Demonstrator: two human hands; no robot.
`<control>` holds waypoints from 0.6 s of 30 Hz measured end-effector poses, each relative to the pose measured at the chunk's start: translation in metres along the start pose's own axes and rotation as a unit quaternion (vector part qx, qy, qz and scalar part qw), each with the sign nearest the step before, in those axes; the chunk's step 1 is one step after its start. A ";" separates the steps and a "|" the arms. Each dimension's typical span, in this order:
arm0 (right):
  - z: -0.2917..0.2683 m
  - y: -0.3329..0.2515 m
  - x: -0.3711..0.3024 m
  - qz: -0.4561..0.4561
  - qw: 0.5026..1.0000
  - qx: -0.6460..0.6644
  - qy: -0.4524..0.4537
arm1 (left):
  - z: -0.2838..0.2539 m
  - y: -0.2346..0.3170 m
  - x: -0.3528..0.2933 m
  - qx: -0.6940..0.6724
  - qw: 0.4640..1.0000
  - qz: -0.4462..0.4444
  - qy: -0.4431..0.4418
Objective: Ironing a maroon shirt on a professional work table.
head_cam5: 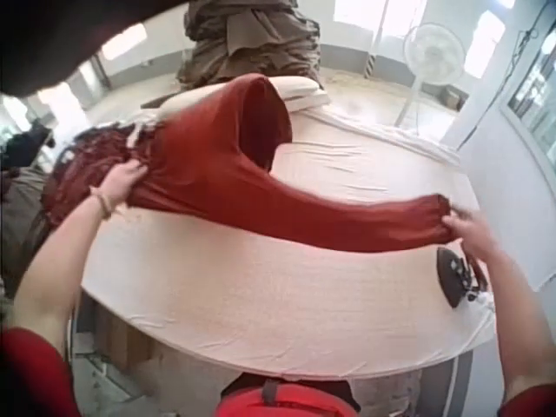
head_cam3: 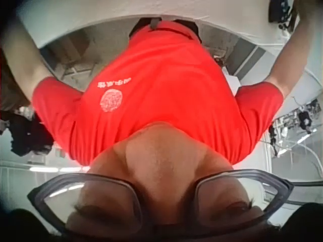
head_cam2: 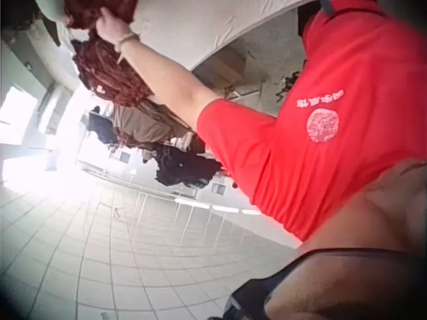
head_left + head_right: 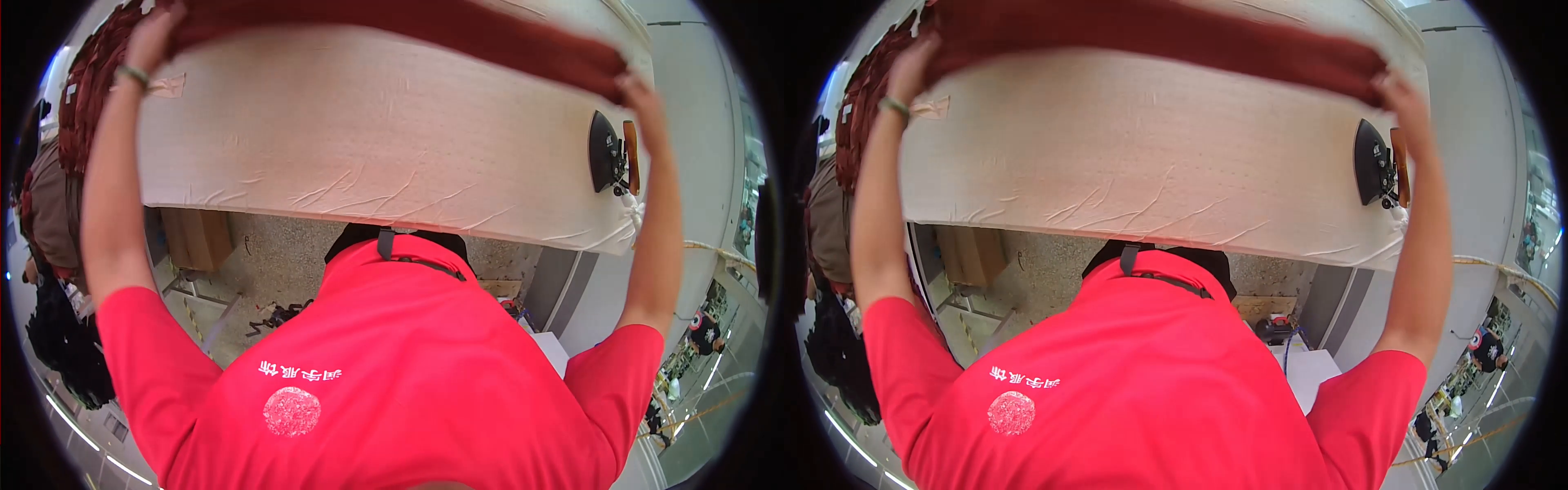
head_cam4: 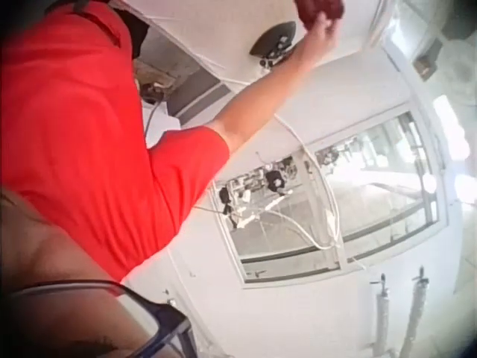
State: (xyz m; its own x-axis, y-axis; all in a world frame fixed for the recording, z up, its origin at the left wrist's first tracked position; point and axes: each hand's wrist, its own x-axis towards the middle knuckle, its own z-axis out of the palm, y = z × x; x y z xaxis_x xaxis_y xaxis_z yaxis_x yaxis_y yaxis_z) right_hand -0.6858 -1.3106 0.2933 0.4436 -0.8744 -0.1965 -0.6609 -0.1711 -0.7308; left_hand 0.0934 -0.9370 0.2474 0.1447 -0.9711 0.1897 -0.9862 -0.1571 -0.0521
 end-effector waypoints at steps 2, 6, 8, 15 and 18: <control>0.040 0.055 -0.033 0.059 0.996 -0.060 -0.008 | 0.044 0.066 -0.076 0.004 0.990 -0.055 -0.132; 0.064 0.135 -0.108 0.130 0.977 0.084 -0.144 | 0.084 0.191 -0.218 -0.271 0.866 -0.386 -0.166; 0.071 0.149 -0.129 0.152 0.976 0.098 -0.125 | 0.080 0.224 -0.243 -0.409 0.809 -0.418 -0.056; 0.111 0.135 -0.134 0.243 0.942 0.217 -0.083 | 0.046 0.263 -0.211 -0.394 0.764 -0.501 -0.092; 0.104 0.138 -0.138 0.191 0.930 0.299 -0.097 | 0.031 0.253 -0.208 -0.333 0.839 -0.424 -0.068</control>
State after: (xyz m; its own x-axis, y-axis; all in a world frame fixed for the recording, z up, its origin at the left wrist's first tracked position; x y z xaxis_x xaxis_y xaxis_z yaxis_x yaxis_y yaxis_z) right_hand -0.7748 -1.1660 0.1519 0.3845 -0.7120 -0.5875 -0.3637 0.4681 -0.8053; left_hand -0.1836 -0.7808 0.1643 0.7803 -0.5800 -0.2340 -0.3436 -0.7102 0.6145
